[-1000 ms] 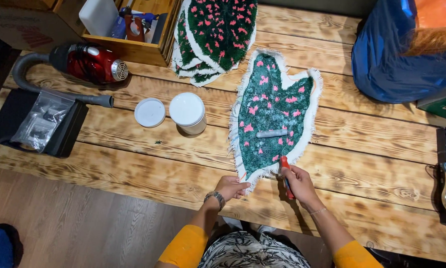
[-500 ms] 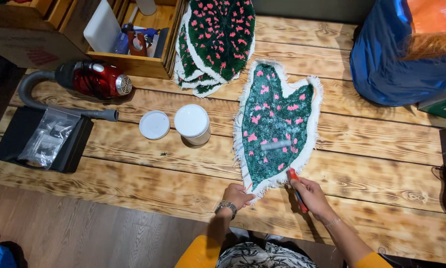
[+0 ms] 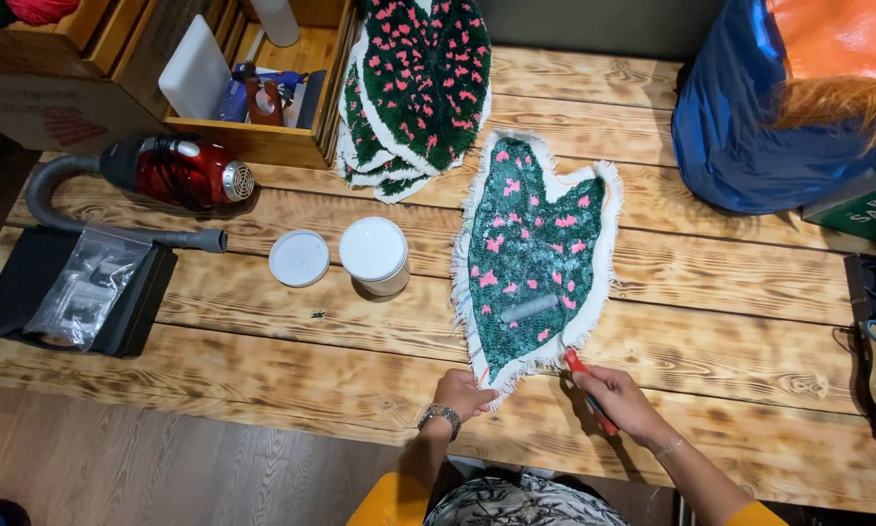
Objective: Trimming the edges of leaf-shaped tufted rugs and applying adhesive using a roller and utility knife.
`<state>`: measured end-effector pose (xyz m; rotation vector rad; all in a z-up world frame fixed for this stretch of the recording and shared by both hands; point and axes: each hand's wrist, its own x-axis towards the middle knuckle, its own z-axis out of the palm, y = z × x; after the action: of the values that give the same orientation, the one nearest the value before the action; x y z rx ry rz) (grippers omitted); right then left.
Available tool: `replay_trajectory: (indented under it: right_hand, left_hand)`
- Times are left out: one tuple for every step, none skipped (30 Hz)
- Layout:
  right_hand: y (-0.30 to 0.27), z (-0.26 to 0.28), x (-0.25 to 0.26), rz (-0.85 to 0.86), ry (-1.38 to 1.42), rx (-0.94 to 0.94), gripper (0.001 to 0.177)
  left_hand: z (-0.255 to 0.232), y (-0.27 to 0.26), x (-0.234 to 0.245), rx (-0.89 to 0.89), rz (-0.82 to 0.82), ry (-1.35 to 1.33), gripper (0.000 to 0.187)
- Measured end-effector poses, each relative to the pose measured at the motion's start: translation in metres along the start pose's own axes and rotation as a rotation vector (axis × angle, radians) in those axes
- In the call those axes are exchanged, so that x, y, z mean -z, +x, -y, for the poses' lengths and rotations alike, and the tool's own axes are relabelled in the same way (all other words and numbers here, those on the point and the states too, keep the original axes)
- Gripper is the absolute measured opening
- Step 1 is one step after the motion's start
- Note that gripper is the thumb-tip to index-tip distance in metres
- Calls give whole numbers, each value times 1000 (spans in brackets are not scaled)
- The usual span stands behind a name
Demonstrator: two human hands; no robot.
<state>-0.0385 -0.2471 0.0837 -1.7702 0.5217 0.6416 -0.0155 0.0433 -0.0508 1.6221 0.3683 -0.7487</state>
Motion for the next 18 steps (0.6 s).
replay_trajectory:
  right_hand:
    - [-4,-10,8,-3,0,-2,36]
    - [-5,-19,14,41,-34,-16,37]
    - [-7,-27,19,85,-69,-31,38]
    - [-1,-21,18,87,-69,-31,38]
    - [6,-15,18,72,-65,-18,37]
    - [10,-11,19,54,-63,-7,36]
    - [22,7,10,52,-63,-9,36]
    - [35,25,2,58,-41,47,33]
    - [48,43,-7,63,-19,103,38]
    - [57,47,-11,66,-23,102,38]
    - [66,51,-15,71,57,103,36]
    - [76,56,-19,75,137,105,34]
    - [67,55,-15,77,133,103,34]
    - [58,54,-14,64,76,75,33]
    - [49,53,-13,51,18,48,33]
    - [41,35,-3,49,20,48,33]
    - [33,17,8,48,-1,22,34]
    - [23,-5,17,47,-22,-10,37]
  left_hand:
    - [-2,-2,-2,0,3,0,31]
    - [-3,-5,0,-12,18,5,31]
    - [-5,-7,1,-23,32,9,31]
    - [-5,-6,2,-22,30,9,31]
    - [-4,-5,2,-21,38,4,31]
    - [-3,-4,0,-19,49,-3,30]
    - [-2,-3,0,-18,52,-4,30]
    - [-1,-2,0,-14,47,14,31]
    - [0,-1,1,-10,42,32,33]
    - [0,-1,1,-8,40,28,33]
    - [0,-1,1,-5,47,20,32]
    - [-1,0,1,-4,54,13,32]
    - [-8,-3,5,-3,52,8,32]
    - [-14,-7,11,6,126,33,36]
    - [-20,-11,18,14,200,58,39]
    - [-36,-11,25,13,202,60,39]
    - [-52,-12,33,59,139,51,42]
    - [-64,-14,39,109,77,41,46]
